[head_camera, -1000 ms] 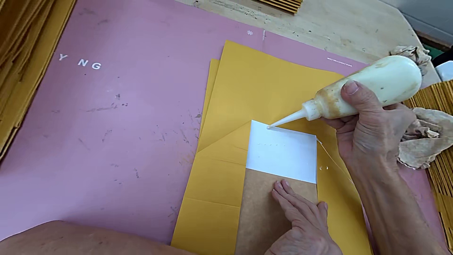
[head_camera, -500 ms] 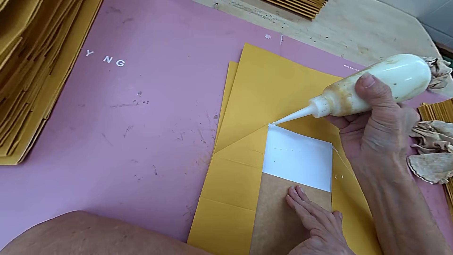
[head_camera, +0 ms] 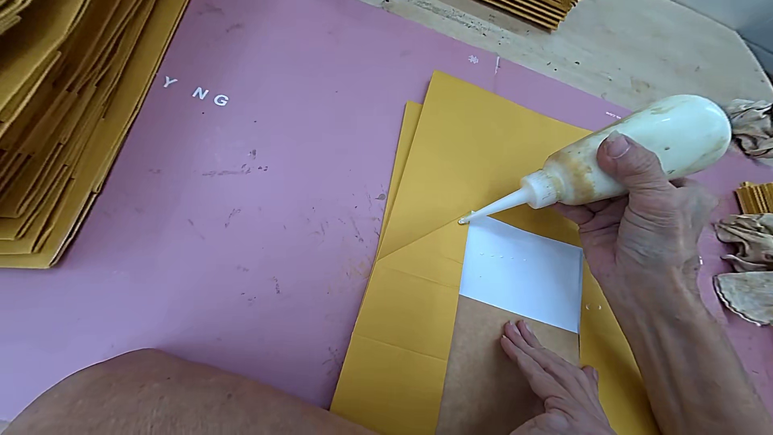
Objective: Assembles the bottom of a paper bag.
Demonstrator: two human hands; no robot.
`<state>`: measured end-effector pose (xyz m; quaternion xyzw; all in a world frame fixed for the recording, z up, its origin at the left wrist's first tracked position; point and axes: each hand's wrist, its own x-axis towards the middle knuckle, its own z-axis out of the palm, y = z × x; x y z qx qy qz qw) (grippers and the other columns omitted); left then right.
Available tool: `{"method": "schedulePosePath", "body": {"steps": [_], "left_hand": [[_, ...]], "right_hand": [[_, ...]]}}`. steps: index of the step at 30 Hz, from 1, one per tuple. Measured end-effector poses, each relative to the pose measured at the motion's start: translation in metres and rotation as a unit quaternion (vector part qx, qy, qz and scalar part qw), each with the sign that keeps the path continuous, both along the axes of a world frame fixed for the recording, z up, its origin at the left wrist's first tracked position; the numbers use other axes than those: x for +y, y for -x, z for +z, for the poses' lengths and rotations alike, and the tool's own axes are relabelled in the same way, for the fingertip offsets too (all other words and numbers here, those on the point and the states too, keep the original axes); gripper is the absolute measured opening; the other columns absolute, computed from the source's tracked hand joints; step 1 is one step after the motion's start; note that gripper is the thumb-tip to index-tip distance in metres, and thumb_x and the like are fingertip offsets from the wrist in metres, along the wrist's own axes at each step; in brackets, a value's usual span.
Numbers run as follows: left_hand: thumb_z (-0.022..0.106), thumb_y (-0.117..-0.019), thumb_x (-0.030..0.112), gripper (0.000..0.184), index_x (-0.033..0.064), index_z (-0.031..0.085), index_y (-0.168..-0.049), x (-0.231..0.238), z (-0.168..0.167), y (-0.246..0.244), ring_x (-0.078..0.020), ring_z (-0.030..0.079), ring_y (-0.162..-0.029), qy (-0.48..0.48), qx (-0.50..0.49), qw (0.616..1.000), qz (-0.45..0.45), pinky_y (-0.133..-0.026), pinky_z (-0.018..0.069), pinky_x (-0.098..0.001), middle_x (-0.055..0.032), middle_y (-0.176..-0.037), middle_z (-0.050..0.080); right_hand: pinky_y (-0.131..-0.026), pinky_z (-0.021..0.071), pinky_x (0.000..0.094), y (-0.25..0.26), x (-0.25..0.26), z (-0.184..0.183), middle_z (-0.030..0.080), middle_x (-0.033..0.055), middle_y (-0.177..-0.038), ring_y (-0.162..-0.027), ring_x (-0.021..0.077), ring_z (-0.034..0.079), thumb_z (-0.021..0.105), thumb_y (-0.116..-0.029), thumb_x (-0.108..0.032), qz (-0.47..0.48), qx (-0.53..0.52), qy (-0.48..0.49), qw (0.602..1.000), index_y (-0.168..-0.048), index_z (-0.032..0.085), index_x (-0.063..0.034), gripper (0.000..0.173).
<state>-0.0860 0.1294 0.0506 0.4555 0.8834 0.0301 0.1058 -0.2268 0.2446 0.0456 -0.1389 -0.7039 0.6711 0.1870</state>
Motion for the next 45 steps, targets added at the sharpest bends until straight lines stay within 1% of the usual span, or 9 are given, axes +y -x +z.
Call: {"method": "schedulePosePath", "body": {"steps": [4,8,10,19,22,25,34,38,45], "left_hand": [[0.045,-0.1016,-0.001,0.045,-0.0104,0.048,-0.145,0.0,0.001,0.0,-0.0605,0.056,-0.121,-0.005,-0.012,1.0,0.003,-0.094,0.05,-0.0584,-0.0462,-0.132,0.052],[0.042,-0.1029,-0.001,0.044,-0.0087,0.048,-0.146,0.0,0.004,0.003,-0.059,0.056,-0.122,0.014,-0.022,1.0,-0.008,-0.095,0.0492,-0.0576,-0.045,-0.135,0.052],[0.036,-0.1052,-0.002,0.044,-0.0085,0.046,-0.148,-0.001,0.006,0.008,-0.0591,0.055,-0.123,0.037,-0.034,0.998,-0.039,-0.098,0.0463,-0.0603,-0.045,-0.136,0.05],[0.04,-0.1038,-0.001,0.041,-0.0095,0.053,-0.141,-0.001,0.004,0.005,-0.0536,0.059,-0.123,0.032,0.01,0.999,-0.032,-0.097,0.0471,-0.061,-0.0376,-0.137,0.055],[0.039,-0.1045,0.0,0.041,-0.0122,0.05,-0.142,-0.001,0.005,0.005,-0.0548,0.056,-0.126,0.042,-0.003,0.998,-0.042,-0.098,0.0456,-0.063,-0.0392,-0.14,0.052],[0.041,-0.1036,0.0,0.039,-0.01,0.056,-0.139,0.0,0.0,0.003,-0.054,0.06,-0.12,0.025,0.031,0.999,-0.027,-0.095,0.0483,-0.0614,-0.0377,-0.133,0.058],[0.043,-0.1026,-0.001,0.045,-0.0117,0.046,-0.146,0.0,0.004,0.005,-0.0602,0.054,-0.124,0.008,-0.029,0.999,-0.018,-0.095,0.0487,-0.0594,-0.0465,-0.136,0.049],[0.04,-0.1037,-0.002,0.042,-0.0093,0.051,-0.144,0.001,0.0,0.004,-0.0568,0.058,-0.121,0.022,0.005,0.999,-0.027,-0.095,0.0482,-0.0623,-0.0414,-0.133,0.055],[0.041,-0.1035,0.001,0.038,-0.0093,0.058,-0.136,0.001,-0.006,-0.001,-0.0531,0.062,-0.118,0.014,0.055,0.998,-0.021,-0.09,0.0506,-0.0605,-0.0375,-0.129,0.06]], "right_hand": [[-0.063,0.0651,0.0248,-0.014,-0.009,0.001,0.075,-0.0083,-0.089,-0.075,0.0089,0.076,0.073,-0.0942,-0.024,0.044,-0.016,-0.021,0.999,-0.111,0.057,-0.0205,0.023],[-0.067,0.0661,0.0291,-0.024,-0.021,0.001,0.074,-0.005,-0.098,-0.08,0.0126,0.076,0.077,-0.0904,-0.024,0.089,-0.007,-0.013,0.996,-0.117,0.057,-0.0202,0.034],[-0.066,0.066,0.0288,-0.026,-0.028,0.001,0.074,-0.0056,-0.097,-0.079,0.0118,0.076,0.078,-0.0896,-0.025,0.104,-0.001,-0.019,0.994,-0.116,0.058,-0.0207,0.033],[-0.063,0.0661,0.0283,-0.031,-0.053,0.002,0.074,-0.005,-0.094,-0.076,0.0112,0.075,0.082,-0.0861,-0.023,0.143,0.022,-0.022,0.989,-0.113,0.06,-0.0186,0.035],[-0.064,0.0659,0.0281,-0.033,-0.056,0.002,0.074,-0.0045,-0.094,-0.077,0.0113,0.075,0.082,-0.0854,-0.025,0.149,0.007,-0.006,0.989,-0.114,0.06,-0.0184,0.036],[-0.066,0.0658,0.0284,-0.035,-0.049,0.005,0.075,-0.004,-0.095,-0.078,0.0119,0.076,0.08,-0.0876,-0.028,0.15,-0.016,0.007,0.989,-0.114,0.062,-0.0188,0.033],[-0.067,0.067,0.0332,-0.035,-0.006,0.006,0.074,-0.0022,-0.098,-0.082,0.0169,0.076,0.083,-0.0826,-0.023,0.115,0.042,-0.085,0.989,-0.115,0.059,-0.0178,0.04],[-0.066,0.0661,0.0281,-0.04,-0.031,0.007,0.073,-0.0071,-0.097,-0.081,0.0104,0.075,0.081,-0.0838,-0.019,0.154,0.072,-0.073,0.983,-0.113,0.058,-0.0202,0.038],[-0.068,0.0661,0.028,-0.038,-0.051,0.007,0.073,-0.0034,-0.099,-0.082,0.0122,0.075,0.08,-0.0875,-0.014,0.195,0.104,-0.032,0.975,-0.115,0.059,-0.0148,0.035]]}}
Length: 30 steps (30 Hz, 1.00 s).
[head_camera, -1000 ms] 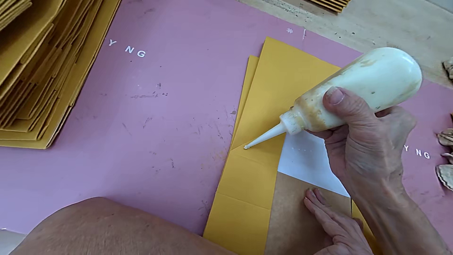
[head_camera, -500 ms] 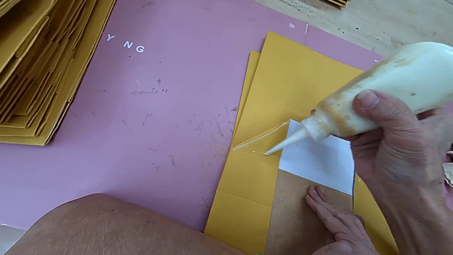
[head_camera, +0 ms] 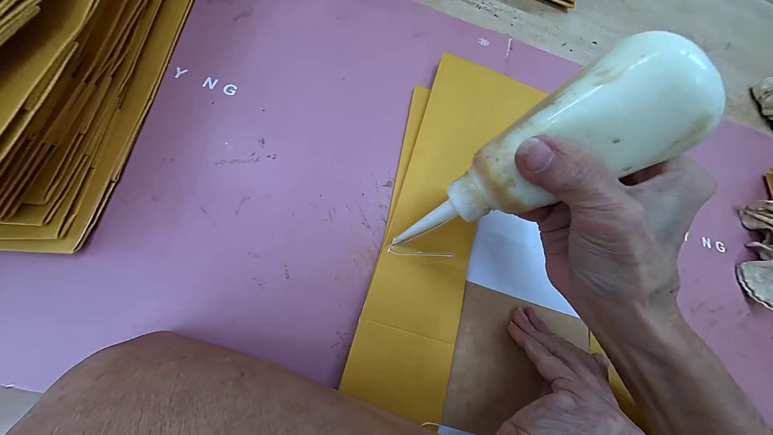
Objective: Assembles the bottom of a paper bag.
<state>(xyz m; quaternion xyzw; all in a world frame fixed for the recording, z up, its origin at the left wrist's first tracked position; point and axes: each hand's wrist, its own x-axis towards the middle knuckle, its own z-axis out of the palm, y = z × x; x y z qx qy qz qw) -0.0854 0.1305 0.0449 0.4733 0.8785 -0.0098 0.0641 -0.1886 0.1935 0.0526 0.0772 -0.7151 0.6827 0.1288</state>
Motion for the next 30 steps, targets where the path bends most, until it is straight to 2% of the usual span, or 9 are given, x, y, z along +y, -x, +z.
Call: {"method": "schedulePosePath", "body": {"steps": [4,7,10,13,16,20,24,27,30], "left_hand": [[0.043,-0.1011,-0.004,0.045,-0.0062,0.05,-0.146,-0.002,0.004,0.0,-0.0562,0.062,-0.115,0.01,0.0,1.0,0.004,-0.091,0.0516,-0.0558,-0.0422,-0.127,0.058],[0.043,-0.1019,-0.002,0.045,-0.007,0.049,-0.146,-0.001,0.002,-0.001,-0.0574,0.061,-0.114,0.006,0.0,1.0,0.013,-0.091,0.0511,-0.0567,-0.0441,-0.128,0.056],[0.044,-0.1016,-0.001,0.046,-0.0097,0.047,-0.146,-0.001,0.001,-0.002,-0.0606,0.059,-0.115,0.0,-0.016,1.0,0.013,-0.091,0.0506,-0.0595,-0.0469,-0.13,0.052],[0.044,-0.1008,-0.002,0.046,-0.009,0.048,-0.146,-0.001,0.001,-0.002,-0.0602,0.06,-0.113,0.0,-0.005,1.0,0.009,-0.091,0.0512,-0.0592,-0.0462,-0.129,0.054],[0.041,-0.1006,-0.005,0.044,-0.0067,0.054,-0.143,0.0,-0.005,-0.004,-0.057,0.065,-0.107,-0.014,0.036,0.999,0.02,-0.089,0.0521,-0.0571,-0.0428,-0.121,0.06],[0.042,-0.0999,-0.005,0.044,-0.0058,0.054,-0.142,-0.002,-0.005,-0.004,-0.0551,0.066,-0.105,-0.008,0.05,0.999,0.018,-0.089,0.0521,-0.0565,-0.0414,-0.118,0.062],[0.04,-0.1007,-0.005,0.044,-0.0075,0.052,-0.143,-0.001,-0.004,-0.004,-0.0553,0.066,-0.103,0.001,0.049,0.999,0.012,-0.086,0.0534,-0.0549,-0.0426,-0.117,0.061],[0.041,-0.1003,-0.005,0.043,-0.0059,0.057,-0.14,-0.002,-0.01,-0.004,-0.0535,0.068,-0.099,-0.016,0.088,0.996,0.014,-0.083,0.0545,-0.0529,-0.0394,-0.113,0.065],[0.04,-0.1,-0.007,0.044,-0.0065,0.055,-0.141,-0.006,-0.01,-0.003,-0.0544,0.067,-0.097,-0.018,0.087,0.996,0.001,-0.082,0.0542,-0.0536,-0.0395,-0.111,0.064]], "right_hand": [[-0.073,0.0672,0.0344,-0.006,0.031,0.011,0.074,-0.0018,-0.102,-0.087,0.0174,0.076,0.077,-0.0905,-0.023,-0.057,-0.05,0.012,0.997,-0.118,0.058,-0.0178,0.034],[-0.077,0.0662,0.0364,-0.012,0.072,0.008,0.074,0.0014,-0.106,-0.09,0.0203,0.076,0.078,-0.0894,-0.03,-0.105,-0.045,0.01,0.993,-0.121,0.056,-0.0176,0.041],[-0.079,0.0659,0.0367,-0.02,0.098,0.001,0.073,0.0017,-0.108,-0.093,0.0205,0.076,0.078,-0.0894,-0.031,-0.147,-0.039,0.012,0.988,-0.123,0.054,-0.0179,0.043],[-0.076,0.0665,0.0369,-0.022,0.085,0.0,0.073,0.0018,-0.106,-0.091,0.0206,0.076,0.08,-0.0859,-0.028,-0.151,-0.042,0.024,0.987,-0.123,0.052,-0.0172,0.048],[-0.071,0.0671,0.0329,-0.021,0.051,0.0,0.074,-0.0026,-0.099,-0.084,0.0154,0.076,0.084,-0.0815,-0.022,-0.129,-0.032,0.023,0.991,-0.118,0.055,-0.0182,0.047],[-0.068,0.0663,0.0285,-0.011,0.037,-0.003,0.074,-0.0051,-0.097,-0.081,0.0112,0.075,0.082,-0.0839,-0.017,-0.062,-0.024,-0.004,0.998,-0.114,0.059,-0.018,0.038],[-0.069,0.066,0.0252,0.001,0.041,-0.003,0.072,-0.0091,-0.098,-0.082,0.0076,0.075,0.079,-0.0879,-0.015,-0.087,-0.001,-0.021,0.996,-0.115,0.054,-0.0185,0.037],[-0.067,0.0659,0.0277,-0.007,0.042,-0.004,0.072,-0.0038,-0.098,-0.081,0.0112,0.075,0.079,-0.0873,-0.015,-0.053,0.002,-0.009,0.999,-0.116,0.057,-0.016,0.036],[-0.068,0.0656,0.0247,-0.013,0.049,0.002,0.072,-0.0075,-0.094,-0.079,0.0074,0.074,0.076,-0.0891,-0.012,-0.072,-0.009,-0.014,0.997,-0.113,0.057,-0.016,0.031]]}}
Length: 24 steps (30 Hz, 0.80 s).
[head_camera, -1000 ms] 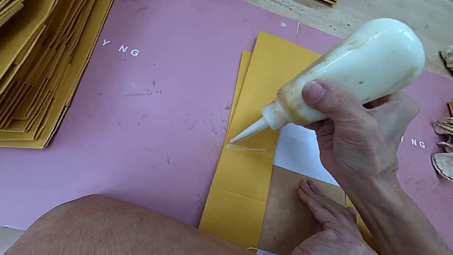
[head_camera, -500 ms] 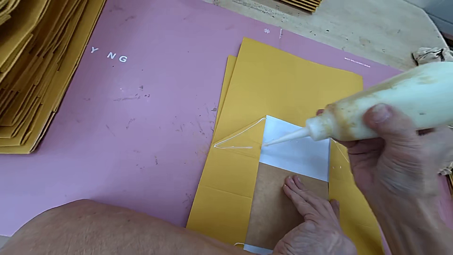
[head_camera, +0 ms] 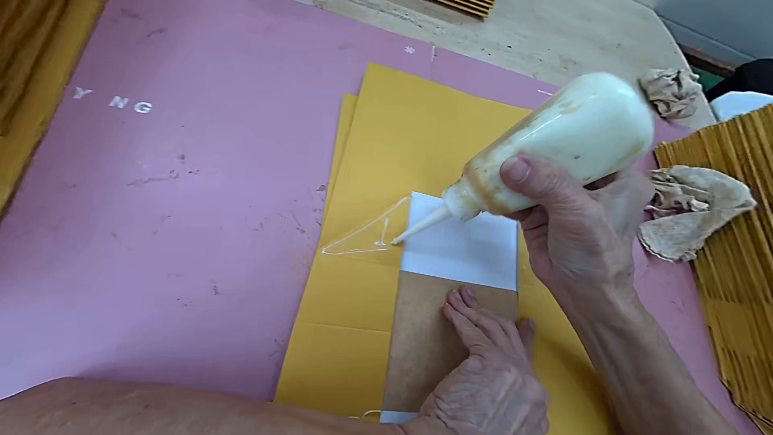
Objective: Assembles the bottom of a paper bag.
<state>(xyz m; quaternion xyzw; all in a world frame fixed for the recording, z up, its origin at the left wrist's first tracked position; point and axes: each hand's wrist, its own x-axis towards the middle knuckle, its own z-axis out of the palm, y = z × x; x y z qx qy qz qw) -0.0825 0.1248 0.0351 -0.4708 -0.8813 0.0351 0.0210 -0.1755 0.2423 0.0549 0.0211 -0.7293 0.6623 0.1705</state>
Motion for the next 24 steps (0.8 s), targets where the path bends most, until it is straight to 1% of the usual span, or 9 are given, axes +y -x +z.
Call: {"method": "schedulePosePath", "body": {"steps": [2,5,7,12,15,18,21,22,24], "left_hand": [[0.037,-0.1007,-0.008,0.046,-0.0083,0.05,-0.145,-0.002,-0.001,0.0,-0.0555,0.067,-0.094,0.014,0.012,1.0,-0.02,-0.079,0.0544,-0.0532,-0.0418,-0.11,0.062],[0.034,-0.1016,-0.009,0.048,-0.0091,0.044,-0.148,-0.001,-0.002,0.0,-0.0557,0.067,-0.091,0.04,0.041,0.998,-0.032,-0.078,0.0542,-0.0529,-0.0429,-0.109,0.061],[0.034,-0.1013,-0.009,0.048,-0.0094,0.045,-0.148,-0.001,-0.003,0.0,-0.056,0.067,-0.091,0.04,0.044,0.998,-0.033,-0.079,0.0542,-0.054,-0.0429,-0.109,0.061],[0.035,-0.1008,-0.009,0.046,-0.0091,0.05,-0.145,0.001,-0.006,-0.001,-0.0568,0.067,-0.092,0.033,0.057,0.997,-0.026,-0.075,0.0552,-0.0528,-0.0427,-0.11,0.062],[0.037,-0.1004,-0.008,0.045,-0.0076,0.054,-0.142,0.0,-0.01,0.001,-0.0536,0.069,-0.087,0.014,0.078,0.996,-0.028,-0.072,0.0553,-0.0515,-0.0397,-0.104,0.064],[0.043,-0.0966,-0.007,0.041,-0.0065,0.064,-0.132,-0.01,-0.008,0.01,-0.0425,0.071,-0.075,-0.057,0.071,0.995,-0.035,-0.06,0.0547,-0.0429,-0.0298,-0.09,0.067],[0.051,-0.0913,-0.003,0.035,-0.0045,0.07,-0.121,-0.04,0.005,0.026,-0.0322,0.069,-0.068,-0.197,-0.031,0.978,-0.06,-0.047,0.0472,-0.0362,-0.0216,-0.093,0.069],[0.05,-0.093,0.0,0.032,-0.0023,0.071,-0.118,-0.053,0.008,0.029,-0.03,0.067,-0.065,-0.235,-0.057,0.969,-0.051,-0.044,0.0448,-0.0355,-0.0193,-0.094,0.069],[0.047,-0.1007,0.005,0.028,0.0015,0.069,-0.118,-0.086,0.014,0.031,-0.0308,0.069,-0.074,-0.243,-0.088,0.966,-0.009,-0.051,0.0483,-0.0384,-0.0177,-0.099,0.07]], "right_hand": [[-0.069,0.0672,0.0307,-0.001,0.015,0.01,0.074,-0.0047,-0.091,-0.078,0.0123,0.076,0.074,-0.0884,-0.013,-0.056,-0.002,0.026,0.998,-0.111,0.056,-0.0141,0.029],[-0.073,0.0674,0.0351,-0.017,0.051,0.023,0.074,-0.0027,-0.095,-0.083,0.0169,0.077,0.07,-0.0945,-0.019,-0.117,0.006,0.022,0.993,-0.114,0.055,-0.0164,0.025],[-0.073,0.0667,0.0335,-0.034,0.076,0.024,0.074,-0.0056,-0.095,-0.083,0.014,0.076,0.071,-0.0919,-0.019,-0.155,0.022,-0.025,0.987,-0.112,0.058,-0.0193,0.024],[-0.071,0.0648,0.0261,-0.059,0.112,0.014,0.071,-0.0139,-0.098,-0.086,0.0046,0.073,0.081,-0.0743,-0.015,-0.234,0.029,-0.124,0.964,-0.115,0.052,-0.0224,0.051],[-0.065,0.0653,0.0272,-0.056,0.107,0.009,0.073,-0.0127,-0.094,-0.08,0.0061,0.074,0.081,-0.0769,-0.015,-0.24,0.035,-0.112,0.964,-0.112,0.055,-0.0225,0.044],[-0.064,0.0661,0.0293,-0.051,0.101,0.004,0.073,-0.0079,-0.097,-0.08,0.0104,0.075,0.082,-0.0811,-0.016,-0.198,0.049,-0.086,0.975,-0.114,0.056,-0.0198,0.042],[-0.065,0.0661,0.0283,-0.054,0.104,0.001,0.074,-0.0086,-0.096,-0.079,0.0093,0.076,0.08,-0.0842,-0.018,-0.189,0.024,-0.072,0.979,-0.115,0.058,-0.0194,0.038],[-0.065,0.066,0.0281,-0.057,0.107,0.001,0.074,-0.0095,-0.095,-0.078,0.0085,0.075,0.079,-0.0851,-0.018,-0.201,0.01,-0.067,0.977,-0.114,0.059,-0.0195,0.035],[-0.067,0.0664,0.0298,-0.06,0.114,-0.002,0.074,-0.0093,-0.094,-0.079,0.0092,0.076,0.076,-0.0866,-0.015,-0.233,-0.006,-0.047,0.971,-0.114,0.058,-0.0185,0.033]]}}
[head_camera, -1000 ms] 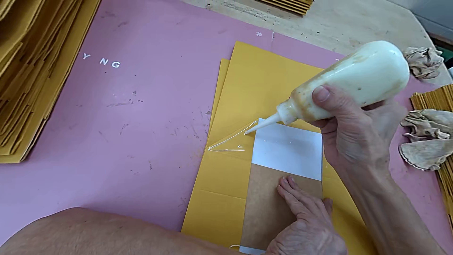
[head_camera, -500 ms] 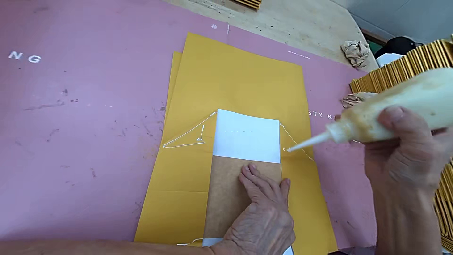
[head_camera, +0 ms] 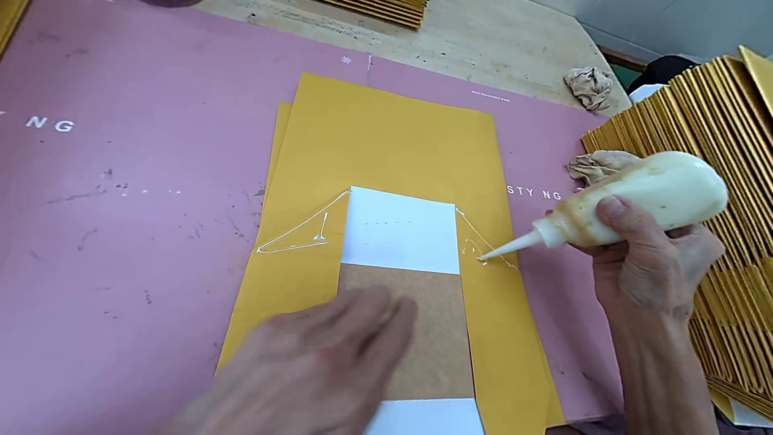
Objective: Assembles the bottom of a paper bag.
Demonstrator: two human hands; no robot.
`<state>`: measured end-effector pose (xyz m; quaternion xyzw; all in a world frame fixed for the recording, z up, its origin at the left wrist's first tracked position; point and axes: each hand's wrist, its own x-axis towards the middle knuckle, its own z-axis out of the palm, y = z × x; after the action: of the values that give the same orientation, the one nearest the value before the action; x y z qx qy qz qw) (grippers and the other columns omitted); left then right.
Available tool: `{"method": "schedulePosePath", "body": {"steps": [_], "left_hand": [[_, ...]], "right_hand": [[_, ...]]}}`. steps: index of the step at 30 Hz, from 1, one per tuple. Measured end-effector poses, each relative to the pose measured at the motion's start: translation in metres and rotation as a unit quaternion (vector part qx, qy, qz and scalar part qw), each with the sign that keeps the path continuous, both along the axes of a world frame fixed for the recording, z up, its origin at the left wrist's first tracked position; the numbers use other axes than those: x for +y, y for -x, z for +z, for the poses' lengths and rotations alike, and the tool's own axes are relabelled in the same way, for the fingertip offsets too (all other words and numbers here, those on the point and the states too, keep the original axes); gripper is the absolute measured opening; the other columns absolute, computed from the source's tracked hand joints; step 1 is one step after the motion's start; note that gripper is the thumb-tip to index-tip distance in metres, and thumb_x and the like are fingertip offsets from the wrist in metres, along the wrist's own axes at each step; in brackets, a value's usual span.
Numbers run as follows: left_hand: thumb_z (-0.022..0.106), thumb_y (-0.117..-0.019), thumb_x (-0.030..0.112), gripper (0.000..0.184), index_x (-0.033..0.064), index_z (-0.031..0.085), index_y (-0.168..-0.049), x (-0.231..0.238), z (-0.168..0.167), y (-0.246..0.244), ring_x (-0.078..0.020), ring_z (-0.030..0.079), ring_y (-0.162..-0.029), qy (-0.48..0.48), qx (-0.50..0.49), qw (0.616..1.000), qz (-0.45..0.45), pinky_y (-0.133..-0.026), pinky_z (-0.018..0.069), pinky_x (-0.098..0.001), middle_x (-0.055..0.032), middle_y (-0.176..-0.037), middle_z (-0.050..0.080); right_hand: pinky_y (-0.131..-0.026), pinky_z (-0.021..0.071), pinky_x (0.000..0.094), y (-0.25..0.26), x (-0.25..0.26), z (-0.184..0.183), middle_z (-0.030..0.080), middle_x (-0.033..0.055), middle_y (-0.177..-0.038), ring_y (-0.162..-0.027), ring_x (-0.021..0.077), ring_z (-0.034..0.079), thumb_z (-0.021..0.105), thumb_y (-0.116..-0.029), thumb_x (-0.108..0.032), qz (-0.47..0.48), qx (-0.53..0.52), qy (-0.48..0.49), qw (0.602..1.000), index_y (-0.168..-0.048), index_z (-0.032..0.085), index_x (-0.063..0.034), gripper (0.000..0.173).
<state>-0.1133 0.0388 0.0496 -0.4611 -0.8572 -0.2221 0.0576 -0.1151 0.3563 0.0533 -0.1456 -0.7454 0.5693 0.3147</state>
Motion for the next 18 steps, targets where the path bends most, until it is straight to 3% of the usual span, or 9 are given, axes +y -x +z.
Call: {"method": "schedulePosePath", "body": {"steps": [3,6,8,11,14,18], "left_hand": [[0.047,-0.1054,0.009,0.03,0.0075,0.066,-0.129,-0.049,-0.01,0.001,-0.0308,0.071,-0.094,0.002,-0.043,0.998,0.053,-0.069,0.0546,-0.0419,-0.0171,-0.109,0.073],[0.047,-0.1077,0.017,0.034,0.0094,0.064,-0.136,-0.074,-0.02,-0.004,-0.0277,0.069,-0.113,-0.025,-0.093,0.991,0.098,-0.091,0.0544,-0.0385,-0.0165,-0.116,0.074],[0.048,-0.1083,0.031,0.041,0.0082,0.061,-0.14,-0.078,-0.025,-0.009,-0.0262,0.066,-0.119,-0.048,-0.116,0.986,0.107,-0.097,0.0518,-0.0377,-0.0168,-0.121,0.072],[0.048,-0.1004,0.06,0.073,0.0048,0.05,-0.148,-0.072,-0.021,-0.021,-0.0332,0.059,-0.13,-0.038,-0.104,0.989,0.099,-0.103,0.049,-0.0441,-0.0202,-0.133,0.066],[0.044,-0.0915,0.077,0.095,0.0053,0.04,-0.154,-0.062,-0.018,-0.042,-0.0368,0.046,-0.142,-0.065,-0.095,0.988,0.102,-0.113,0.0403,-0.0452,-0.0256,-0.146,0.054],[0.05,-0.0826,0.084,0.11,0.0102,0.026,-0.16,-0.056,-0.037,-0.072,-0.0362,0.027,-0.153,-0.148,-0.136,0.97,0.137,-0.124,0.0218,-0.0536,-0.026,-0.16,0.034]], "right_hand": [[-0.067,0.0669,0.0316,-0.006,0.008,-0.001,0.074,-0.0063,-0.094,-0.079,0.0111,0.076,0.069,-0.0919,-0.012,-0.022,0.004,0.054,0.998,-0.114,0.055,-0.0172,0.027],[-0.075,0.0659,0.033,-0.015,0.012,0.003,0.074,-0.0004,-0.102,-0.089,0.0155,0.076,0.07,-0.0937,-0.028,0.055,0.019,0.136,0.989,-0.116,0.058,-0.0188,0.027],[-0.081,0.0646,0.0343,-0.02,0.013,0.005,0.074,0.0038,-0.108,-0.097,0.0191,0.075,0.077,-0.0882,-0.038,0.11,0.028,0.177,0.978,-0.117,0.062,-0.0182,0.038],[-0.085,0.0634,0.0361,-0.027,0.009,0.003,0.072,0.01,-0.114,-0.103,0.0235,0.073,0.079,-0.0856,-0.036,0.18,0.028,0.185,0.966,-0.119,0.062,-0.0138,0.044],[-0.083,0.0643,0.0361,-0.032,-0.007,0.002,0.073,0.012,-0.115,-0.102,0.0243,0.074,0.087,-0.0761,-0.034,0.231,0.008,0.147,0.962,-0.122,0.061,-0.012,0.057],[-0.08,0.0654,0.0381,-0.037,-0.02,-0.005,0.074,0.0117,-0.108,-0.096,0.0264,0.075,0.092,-0.0679,-0.028,0.208,-0.01,0.088,0.974,-0.121,0.056,-0.0117,0.066]]}}
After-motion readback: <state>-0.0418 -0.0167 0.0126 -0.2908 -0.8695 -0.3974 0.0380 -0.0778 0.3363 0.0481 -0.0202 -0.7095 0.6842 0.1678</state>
